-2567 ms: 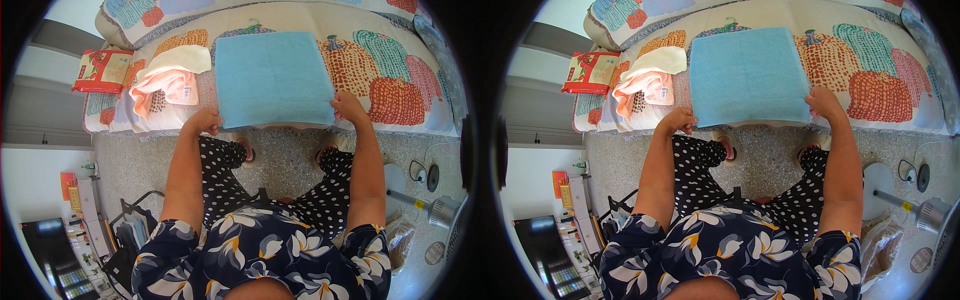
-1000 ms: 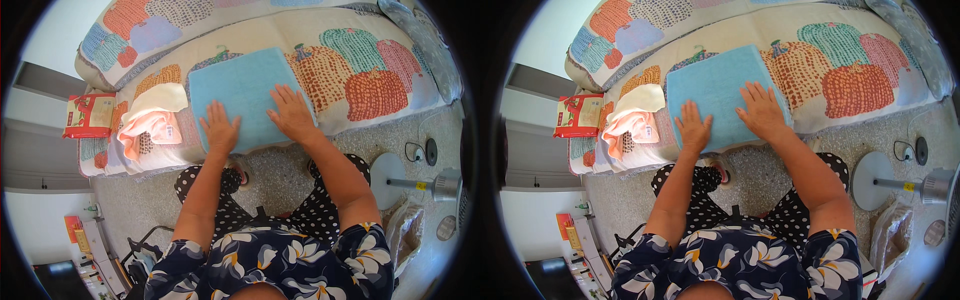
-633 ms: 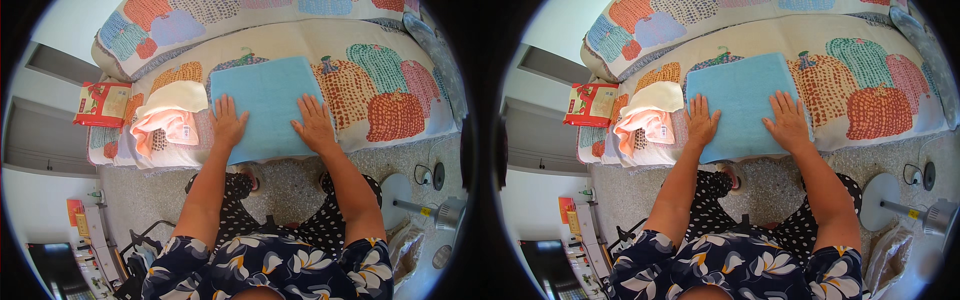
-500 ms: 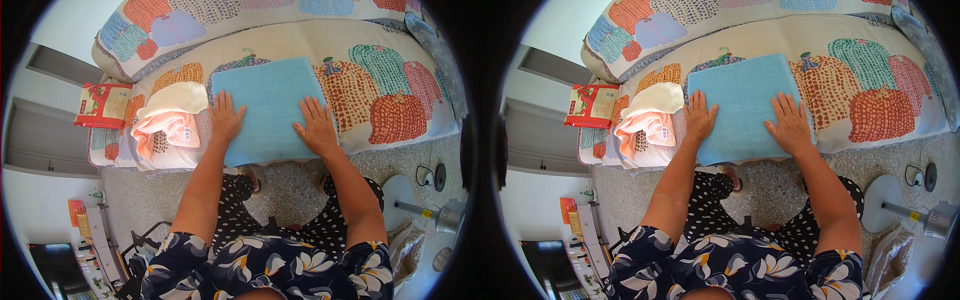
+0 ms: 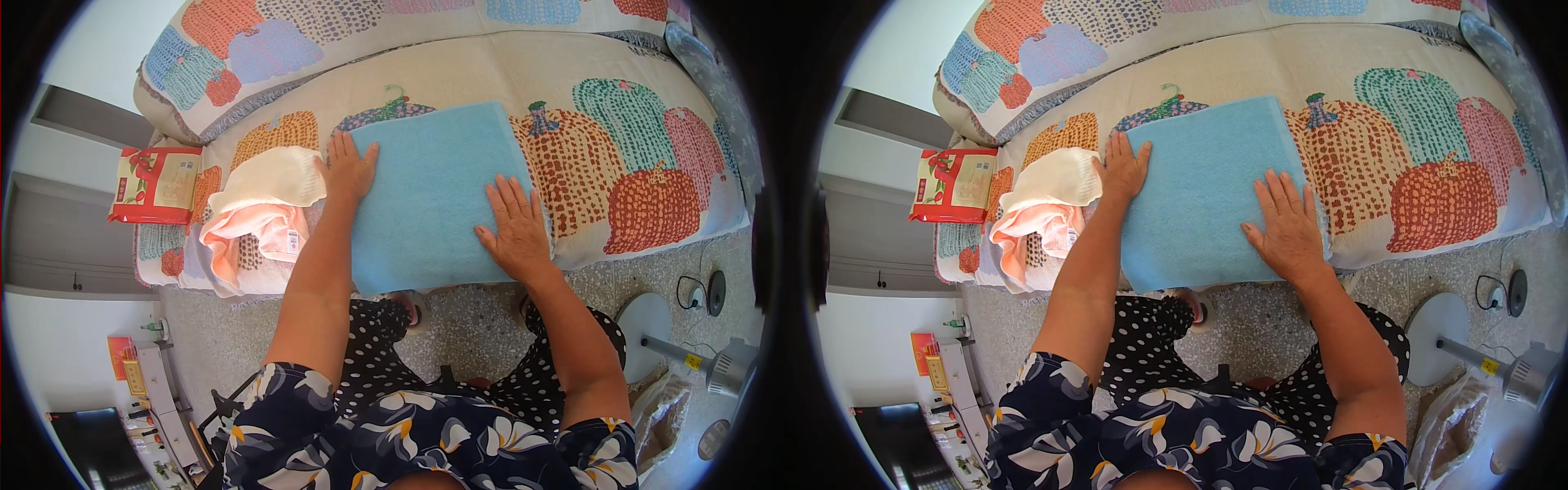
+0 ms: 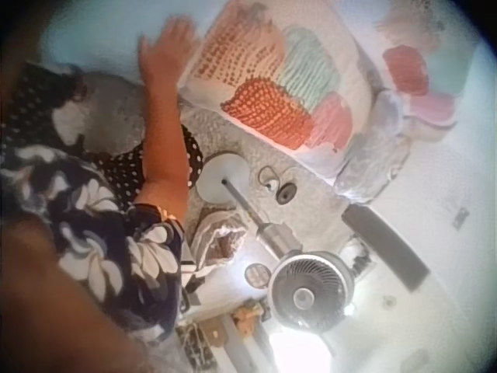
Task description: Folding blue towels and pink clothing on a sofa.
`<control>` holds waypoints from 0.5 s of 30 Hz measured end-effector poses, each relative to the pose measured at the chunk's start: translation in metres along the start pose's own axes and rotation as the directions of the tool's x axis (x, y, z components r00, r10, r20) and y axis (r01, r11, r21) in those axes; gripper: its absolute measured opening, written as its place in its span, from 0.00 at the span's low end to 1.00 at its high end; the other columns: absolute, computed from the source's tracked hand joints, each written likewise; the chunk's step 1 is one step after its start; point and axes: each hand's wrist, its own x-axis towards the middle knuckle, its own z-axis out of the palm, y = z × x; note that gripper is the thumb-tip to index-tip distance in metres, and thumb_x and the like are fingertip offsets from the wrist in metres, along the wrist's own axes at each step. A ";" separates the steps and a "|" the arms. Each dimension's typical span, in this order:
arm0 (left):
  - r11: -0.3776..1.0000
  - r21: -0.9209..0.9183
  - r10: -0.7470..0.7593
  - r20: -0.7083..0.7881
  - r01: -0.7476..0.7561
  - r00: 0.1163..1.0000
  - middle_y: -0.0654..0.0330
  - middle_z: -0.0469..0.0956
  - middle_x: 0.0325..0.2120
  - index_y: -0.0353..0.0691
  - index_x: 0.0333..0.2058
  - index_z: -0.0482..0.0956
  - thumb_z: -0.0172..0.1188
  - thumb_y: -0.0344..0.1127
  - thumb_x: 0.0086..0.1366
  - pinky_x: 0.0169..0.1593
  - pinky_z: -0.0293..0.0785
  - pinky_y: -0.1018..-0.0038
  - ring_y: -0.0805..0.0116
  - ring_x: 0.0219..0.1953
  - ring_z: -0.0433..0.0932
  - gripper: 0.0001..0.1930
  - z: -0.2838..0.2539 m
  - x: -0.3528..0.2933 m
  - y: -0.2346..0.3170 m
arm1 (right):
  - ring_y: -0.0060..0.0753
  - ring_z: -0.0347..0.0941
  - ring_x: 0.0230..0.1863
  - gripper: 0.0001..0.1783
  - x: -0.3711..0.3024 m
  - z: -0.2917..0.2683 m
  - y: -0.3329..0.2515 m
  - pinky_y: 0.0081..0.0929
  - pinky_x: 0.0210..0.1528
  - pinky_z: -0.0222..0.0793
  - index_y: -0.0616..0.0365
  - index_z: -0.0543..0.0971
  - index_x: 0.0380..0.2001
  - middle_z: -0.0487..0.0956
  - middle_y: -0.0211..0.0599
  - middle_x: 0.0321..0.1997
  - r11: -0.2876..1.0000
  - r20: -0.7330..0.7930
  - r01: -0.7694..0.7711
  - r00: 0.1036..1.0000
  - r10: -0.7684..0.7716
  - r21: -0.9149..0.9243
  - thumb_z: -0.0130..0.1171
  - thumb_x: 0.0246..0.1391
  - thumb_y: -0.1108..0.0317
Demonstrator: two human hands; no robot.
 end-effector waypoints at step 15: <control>0.994 -0.015 0.106 0.044 -0.105 0.993 0.52 0.42 0.64 0.34 0.61 0.47 0.31 0.61 0.64 0.62 0.31 0.46 0.57 0.66 0.38 0.38 -0.007 -0.057 -0.006 | 0.39 0.45 0.67 0.34 -0.001 0.006 0.002 0.48 0.66 0.35 0.55 0.60 0.58 0.55 0.40 0.65 1.000 -0.047 0.003 0.999 -0.004 -0.012 0.48 0.53 0.48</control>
